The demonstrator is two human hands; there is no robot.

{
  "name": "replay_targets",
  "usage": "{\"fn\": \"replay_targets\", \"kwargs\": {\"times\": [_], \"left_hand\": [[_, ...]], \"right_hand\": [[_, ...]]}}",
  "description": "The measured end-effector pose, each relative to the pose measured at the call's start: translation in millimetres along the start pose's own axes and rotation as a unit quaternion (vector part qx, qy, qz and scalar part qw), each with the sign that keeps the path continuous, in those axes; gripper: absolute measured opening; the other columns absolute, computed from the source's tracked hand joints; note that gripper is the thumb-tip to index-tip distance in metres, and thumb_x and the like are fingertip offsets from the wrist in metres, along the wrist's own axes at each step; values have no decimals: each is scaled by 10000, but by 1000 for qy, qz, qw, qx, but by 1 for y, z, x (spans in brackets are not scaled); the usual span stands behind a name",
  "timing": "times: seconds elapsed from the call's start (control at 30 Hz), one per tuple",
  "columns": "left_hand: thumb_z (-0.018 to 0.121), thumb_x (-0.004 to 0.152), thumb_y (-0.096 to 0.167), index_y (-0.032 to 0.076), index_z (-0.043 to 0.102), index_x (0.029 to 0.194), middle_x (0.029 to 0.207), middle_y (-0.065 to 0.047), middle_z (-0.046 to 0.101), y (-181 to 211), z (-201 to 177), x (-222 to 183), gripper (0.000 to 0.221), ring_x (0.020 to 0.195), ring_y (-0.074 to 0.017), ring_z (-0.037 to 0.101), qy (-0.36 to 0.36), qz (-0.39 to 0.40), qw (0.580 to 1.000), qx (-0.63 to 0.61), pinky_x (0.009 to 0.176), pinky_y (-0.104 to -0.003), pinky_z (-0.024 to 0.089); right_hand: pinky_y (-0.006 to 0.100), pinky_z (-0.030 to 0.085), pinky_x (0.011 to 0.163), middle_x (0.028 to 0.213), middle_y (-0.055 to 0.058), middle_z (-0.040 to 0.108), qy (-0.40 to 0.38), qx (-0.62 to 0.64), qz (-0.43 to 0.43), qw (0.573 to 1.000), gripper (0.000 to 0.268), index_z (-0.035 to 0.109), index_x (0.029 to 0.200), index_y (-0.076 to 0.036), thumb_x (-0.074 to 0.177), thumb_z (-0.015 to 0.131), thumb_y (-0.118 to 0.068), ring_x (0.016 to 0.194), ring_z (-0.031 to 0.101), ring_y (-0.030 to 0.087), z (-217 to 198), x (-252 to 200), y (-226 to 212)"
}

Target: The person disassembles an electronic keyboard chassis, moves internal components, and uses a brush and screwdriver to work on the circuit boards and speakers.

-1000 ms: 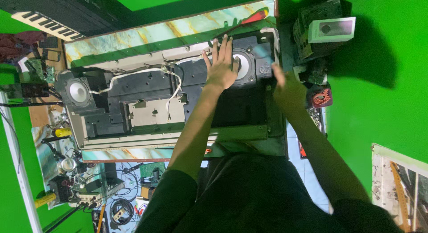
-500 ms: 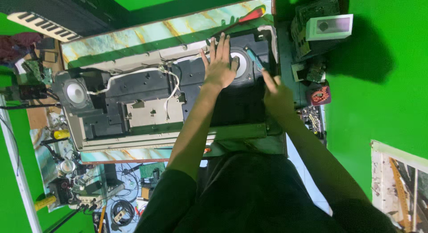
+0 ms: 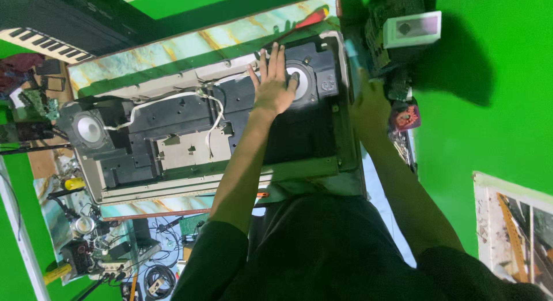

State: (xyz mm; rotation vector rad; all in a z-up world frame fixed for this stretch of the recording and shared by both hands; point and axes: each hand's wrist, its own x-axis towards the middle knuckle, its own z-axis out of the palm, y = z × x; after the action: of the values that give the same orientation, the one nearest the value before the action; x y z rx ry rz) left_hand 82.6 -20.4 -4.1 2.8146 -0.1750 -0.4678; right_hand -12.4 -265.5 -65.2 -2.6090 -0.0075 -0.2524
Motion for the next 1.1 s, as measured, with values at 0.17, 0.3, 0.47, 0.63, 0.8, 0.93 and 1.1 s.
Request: {"fn": "replay_targets", "kwargs": {"times": [0.17,0.3,0.47,0.63,0.8,0.93,1.1], "left_hand": [[496,996,431,155,51,1655,1738,-16,-23,-2,2,4,842,1599,-330,-49,-16,-1,1000,5,1240,-646,-64],[486,1000,416,160,49,1648,1737,-20,-36,-2,4,3,823,1596,-330,-54,-19,2,1000,16,1236,-647,-65],[491,1007,434,152,29,1649,1734,-20,-40,0,6,7,840,1593,-329,-50,-16,3,1000,14,1238,-649,-50],[516,1006,416,164,44,1659,1739,-16,-21,-6,5,4,844,1603,-327,-44,-14,9,1000,1,1258,-639,-47],[577,967,358,116,52,1645,1738,-55,-7,-10,11,6,891,1593,-385,-43,18,35,999,-22,1272,-587,28],[578,976,318,79,59,1634,1722,-96,-3,-14,20,8,872,1581,-403,-34,31,53,998,-23,1280,-558,53],[596,962,215,27,163,1617,1713,-159,23,-25,32,7,807,1578,-452,9,112,110,984,-84,1295,-547,114]], "right_hand": [[477,496,638,930,187,596,2,29,-58,998,517,554,1502,-175,1009,575,-23,733,622,363,16,-14,-8],[462,505,605,953,195,627,-36,66,-21,997,529,546,1524,-141,1004,515,-48,712,627,365,28,-1,1],[463,517,680,1083,191,644,107,-16,-62,992,550,530,1552,-124,1003,555,-101,819,638,339,22,14,5],[442,500,583,958,175,593,26,45,-24,998,544,585,1512,-119,972,553,-69,699,601,286,23,1,0],[441,487,587,890,107,590,37,33,-110,993,449,628,1450,-136,1006,570,-103,659,593,283,24,18,1],[431,485,579,912,128,595,9,2,-217,976,556,672,1398,-142,850,615,-77,640,590,309,-2,30,-13],[427,477,574,856,121,564,-33,65,-189,979,515,677,1419,-125,915,621,-32,609,567,281,-14,50,-23]]}}
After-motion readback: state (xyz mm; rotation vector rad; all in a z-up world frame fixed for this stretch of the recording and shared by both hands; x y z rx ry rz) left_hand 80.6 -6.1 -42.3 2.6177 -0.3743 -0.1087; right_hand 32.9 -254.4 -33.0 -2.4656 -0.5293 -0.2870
